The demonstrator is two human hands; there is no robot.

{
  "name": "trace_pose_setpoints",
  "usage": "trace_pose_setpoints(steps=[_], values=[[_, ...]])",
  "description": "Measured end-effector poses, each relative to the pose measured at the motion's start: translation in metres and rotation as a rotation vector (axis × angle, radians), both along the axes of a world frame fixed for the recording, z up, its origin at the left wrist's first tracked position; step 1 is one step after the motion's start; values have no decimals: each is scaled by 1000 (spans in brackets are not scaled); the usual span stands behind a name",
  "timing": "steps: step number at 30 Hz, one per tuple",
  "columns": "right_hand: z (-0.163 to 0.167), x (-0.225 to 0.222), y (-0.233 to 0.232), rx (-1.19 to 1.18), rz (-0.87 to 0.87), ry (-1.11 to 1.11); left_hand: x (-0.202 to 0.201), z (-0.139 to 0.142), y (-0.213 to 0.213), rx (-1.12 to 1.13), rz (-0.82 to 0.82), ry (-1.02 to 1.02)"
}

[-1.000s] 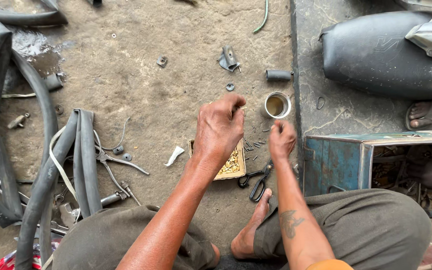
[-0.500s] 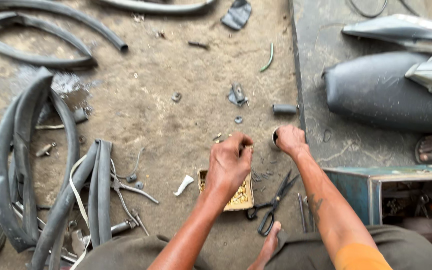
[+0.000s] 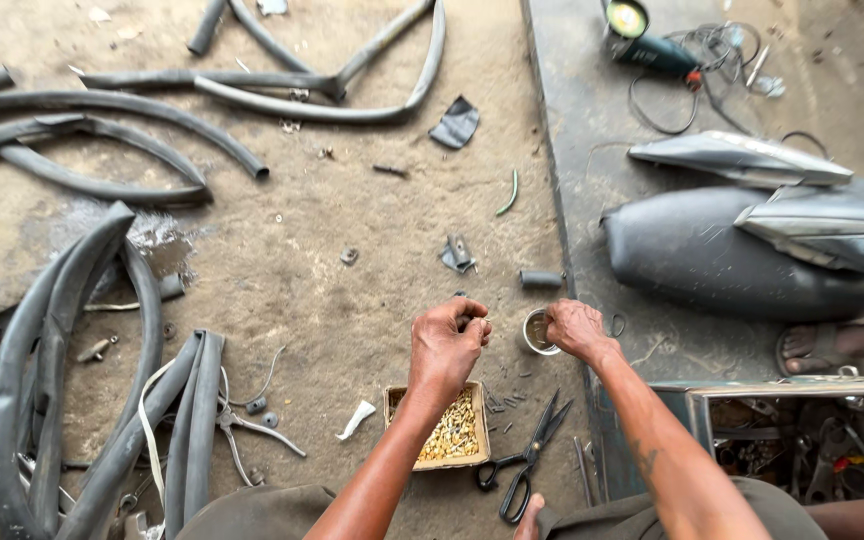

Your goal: The person sits on the ground and repeatedly picks up small metal fasteners from a cardboard box. They insert each fastener into a small metal cup and manipulate it with their fingers, then place the fastener back into the box. The process is repeated continuously.

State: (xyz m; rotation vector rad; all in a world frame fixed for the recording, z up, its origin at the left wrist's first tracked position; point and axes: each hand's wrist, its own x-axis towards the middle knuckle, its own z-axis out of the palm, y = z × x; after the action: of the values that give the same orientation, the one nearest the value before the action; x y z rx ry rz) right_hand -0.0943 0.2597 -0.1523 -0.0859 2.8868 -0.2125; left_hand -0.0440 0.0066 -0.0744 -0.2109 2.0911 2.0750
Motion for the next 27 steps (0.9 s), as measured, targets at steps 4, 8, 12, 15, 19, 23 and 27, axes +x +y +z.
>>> trace_pose_setpoints(steps=[4, 8, 12, 15, 19, 23, 27], values=[[40, -6, 15, 12, 68, -41, -14, -8, 3, 87, -2, 30], [107, 0, 12, -134, -119, -161, -22, 3, 5, 232, -45, -6], [168, 27, -17, -567, 11, 51, -19, 17, 5, 239, -117, 65], [201, 49, -43, -749, 114, 178, -15, 26, 6, 247, -144, 113], [225, 58, -79, -782, 157, 280, -10, 37, 3, 399, -168, 148], [241, 59, -89, -721, 124, 319, -6, 52, -6, 467, -177, 162], [247, 64, -88, -795, 139, 334, -1, 70, -12, 538, -141, 126]])
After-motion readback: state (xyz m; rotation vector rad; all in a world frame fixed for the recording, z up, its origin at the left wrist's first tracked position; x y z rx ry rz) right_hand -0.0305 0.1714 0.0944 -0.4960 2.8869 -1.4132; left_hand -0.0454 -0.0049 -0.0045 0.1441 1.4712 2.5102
